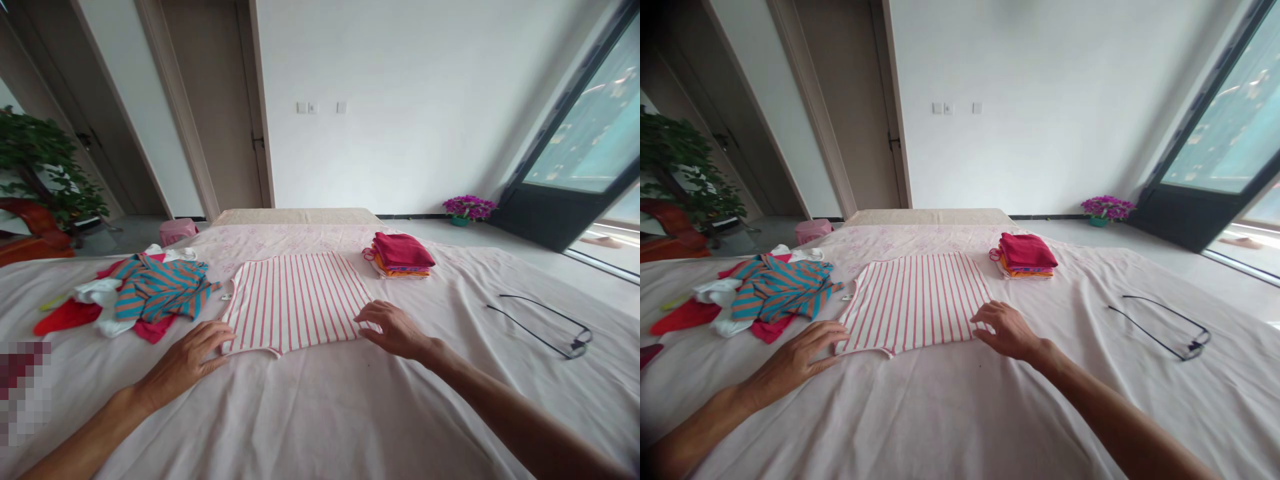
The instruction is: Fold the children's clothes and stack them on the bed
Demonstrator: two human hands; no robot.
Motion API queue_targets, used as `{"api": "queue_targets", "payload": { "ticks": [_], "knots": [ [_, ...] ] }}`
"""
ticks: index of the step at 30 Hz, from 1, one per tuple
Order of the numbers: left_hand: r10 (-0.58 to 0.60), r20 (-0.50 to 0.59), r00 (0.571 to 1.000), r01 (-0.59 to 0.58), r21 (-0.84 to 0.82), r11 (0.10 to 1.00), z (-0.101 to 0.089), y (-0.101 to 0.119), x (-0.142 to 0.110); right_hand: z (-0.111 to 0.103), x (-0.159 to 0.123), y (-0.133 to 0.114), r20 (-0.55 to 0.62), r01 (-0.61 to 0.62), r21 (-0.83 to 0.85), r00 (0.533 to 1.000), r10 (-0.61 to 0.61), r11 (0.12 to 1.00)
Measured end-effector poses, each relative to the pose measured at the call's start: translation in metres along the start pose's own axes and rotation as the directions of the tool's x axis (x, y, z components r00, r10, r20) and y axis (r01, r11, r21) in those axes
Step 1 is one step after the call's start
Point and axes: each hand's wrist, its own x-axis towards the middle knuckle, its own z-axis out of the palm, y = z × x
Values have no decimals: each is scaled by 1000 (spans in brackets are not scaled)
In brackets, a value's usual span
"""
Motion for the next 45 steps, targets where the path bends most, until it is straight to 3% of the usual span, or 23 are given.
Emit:
{"api": "queue_targets", "payload": {
  "ticks": [2, 6, 8, 10, 12, 17, 20, 22, 24, 26, 28, 32, 37, 42, 45],
  "knots": [
    [57, 32, 998, -58, 14, 998, -7, 2, -2, -1, -6, -10, 45, 67, -34, 997, -65, 997],
    [114, 3, 994, -114, 14, 993, -7, 8, 1, 5, -6, -18, 63, 9, -168, 998, 1, 986],
    [35, -76, 996, -38, -33, 999, -3, 9, 4, 4, -1, -17, 53, -47, -155, 997, 56, 987],
    [-124, -140, 982, 106, -126, 986, -1, 5, 11, -2, 9, -12, 50, -115, -73, 992, 119, 991],
    [-306, -159, 939, 266, -233, 935, -1, -4, 27, -10, 27, 0, 53, -199, 29, 979, 197, 980],
    [-663, -96, 743, 609, -314, 728, 1, -43, 95, -13, 99, 53, 18, -318, 219, 946, 322, 922],
    [-765, 18, 644, 740, -266, 617, 13, -64, 127, 3, 133, 83, 49, -439, 280, 895, 444, 854],
    [-783, 54, 620, 768, -246, 591, 23, -71, 133, 17, 138, 98, 68, -492, 345, 862, 502, 799],
    [-767, 64, 638, 759, -218, 613, 32, -74, 128, 29, 131, 108, 58, -500, 420, 848, 527, 758],
    [-727, 49, 685, 722, -175, 669, 38, -72, 117, 38, 118, 111, 36, -506, 441, 835, 549, 741],
    [-686, 26, 727, 680, -157, 716, 42, -69, 106, 42, 106, 107, -4, -547, 362, 809, 588, 755],
    [-639, -60, 767, 625, -156, 765, 43, -61, 99, 42, 98, 91, -130, -630, 141, 753, 645, 764],
    [-539, -241, 807, 547, -40, 836, 34, -51, 86, 37, 92, 81, -209, -528, 204, 799, 564, 824],
    [-518, -146, 843, 527, 34, 849, 27, -35, 56, 31, 77, 74, -114, -497, 76, 857, 503, 864],
    [-443, -208, 872, 473, 132, 871, 19, -16, 60, 22, 77, 58, -160, -505, -75, 857, 490, 860]
  ]
}}
